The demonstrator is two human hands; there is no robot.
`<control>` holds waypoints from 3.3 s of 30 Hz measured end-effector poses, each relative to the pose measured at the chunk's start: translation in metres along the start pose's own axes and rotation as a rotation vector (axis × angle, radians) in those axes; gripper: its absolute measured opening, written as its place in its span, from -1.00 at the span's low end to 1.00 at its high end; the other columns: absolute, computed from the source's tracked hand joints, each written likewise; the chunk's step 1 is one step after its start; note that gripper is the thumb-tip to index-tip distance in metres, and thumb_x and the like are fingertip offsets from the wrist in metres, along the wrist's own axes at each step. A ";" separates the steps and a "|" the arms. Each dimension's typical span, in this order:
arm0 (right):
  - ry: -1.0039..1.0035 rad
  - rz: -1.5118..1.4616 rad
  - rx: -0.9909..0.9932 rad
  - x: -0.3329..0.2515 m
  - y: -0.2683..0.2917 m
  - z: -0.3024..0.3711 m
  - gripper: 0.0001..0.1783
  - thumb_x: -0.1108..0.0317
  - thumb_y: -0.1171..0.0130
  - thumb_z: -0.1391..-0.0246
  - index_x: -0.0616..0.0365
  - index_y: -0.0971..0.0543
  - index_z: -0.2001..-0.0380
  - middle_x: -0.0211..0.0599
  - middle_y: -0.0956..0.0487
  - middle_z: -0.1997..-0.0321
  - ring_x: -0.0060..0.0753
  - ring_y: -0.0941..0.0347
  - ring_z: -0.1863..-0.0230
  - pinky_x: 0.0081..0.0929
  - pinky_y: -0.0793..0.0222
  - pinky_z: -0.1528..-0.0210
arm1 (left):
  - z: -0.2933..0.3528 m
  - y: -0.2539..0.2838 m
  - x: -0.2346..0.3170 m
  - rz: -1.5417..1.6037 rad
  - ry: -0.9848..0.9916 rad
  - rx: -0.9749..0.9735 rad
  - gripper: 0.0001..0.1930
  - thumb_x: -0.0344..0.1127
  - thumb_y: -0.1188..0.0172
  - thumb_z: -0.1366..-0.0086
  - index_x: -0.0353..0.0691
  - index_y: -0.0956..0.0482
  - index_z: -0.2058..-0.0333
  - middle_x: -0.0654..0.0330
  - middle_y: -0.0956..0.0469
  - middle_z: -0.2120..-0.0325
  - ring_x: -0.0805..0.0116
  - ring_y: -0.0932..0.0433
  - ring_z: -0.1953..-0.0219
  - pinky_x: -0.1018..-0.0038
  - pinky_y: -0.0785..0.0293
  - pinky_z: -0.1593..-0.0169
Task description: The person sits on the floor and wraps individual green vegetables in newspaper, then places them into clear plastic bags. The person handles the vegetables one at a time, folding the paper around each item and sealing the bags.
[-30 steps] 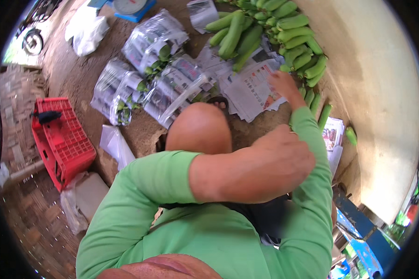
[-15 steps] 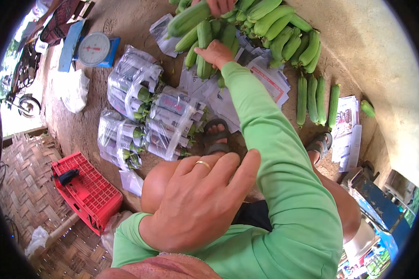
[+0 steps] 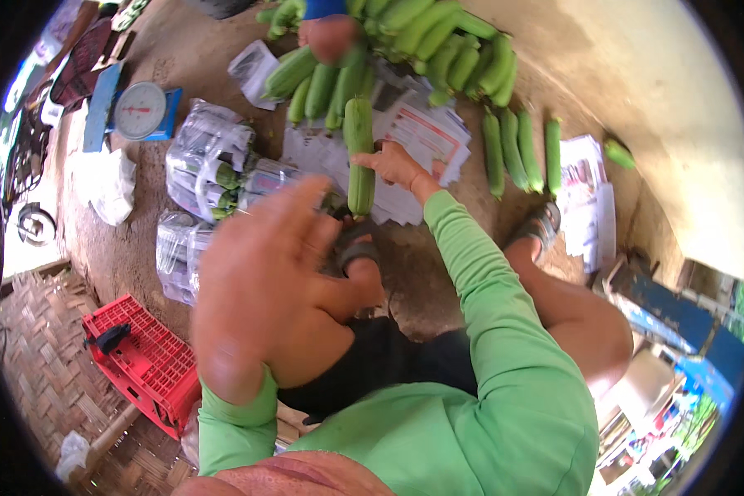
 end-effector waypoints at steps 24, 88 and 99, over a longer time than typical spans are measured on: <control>0.074 -0.289 -0.026 0.055 0.009 0.080 -0.46 -0.03 -0.33 -0.27 0.19 -0.66 -0.09 -0.35 -0.71 0.12 -0.44 -0.63 0.29 -0.50 -0.57 0.31 | -0.078 -0.313 -0.119 1.111 0.335 -0.458 -0.39 -0.09 -0.48 -0.28 -0.29 -0.44 -0.14 0.11 -0.57 0.08 0.30 -0.63 0.10 0.38 -0.60 0.08; -0.275 -0.454 0.430 0.189 0.087 0.070 -0.77 0.21 -0.39 -0.27 0.14 -0.63 0.30 -0.45 -0.60 0.38 -0.51 -0.50 0.43 -0.40 -0.49 0.43 | -0.169 -0.401 -0.138 0.269 0.096 -0.002 -0.27 -0.15 -0.45 -0.10 -0.30 -0.44 -0.22 -0.18 -0.53 -0.10 -0.28 -0.58 -0.07 -0.02 -0.54 -0.09; -0.207 -0.456 0.337 0.175 0.091 0.061 -0.78 0.20 -0.34 -0.31 0.11 -0.61 0.28 -0.42 -0.64 0.28 -0.50 -0.55 0.37 -0.43 -0.52 0.32 | -0.130 -0.395 -0.084 0.073 -0.310 -0.019 -0.52 0.00 -0.57 -0.04 -0.14 -0.67 0.15 0.14 -0.58 0.18 0.01 -0.56 0.05 0.11 -0.42 -0.01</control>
Point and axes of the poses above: each hand's wrist, its own z-axis away from the middle knuckle, its own y-axis out of the back of the hand, x = y × z, the point moved 4 cm from there along -z, towards the middle knuckle
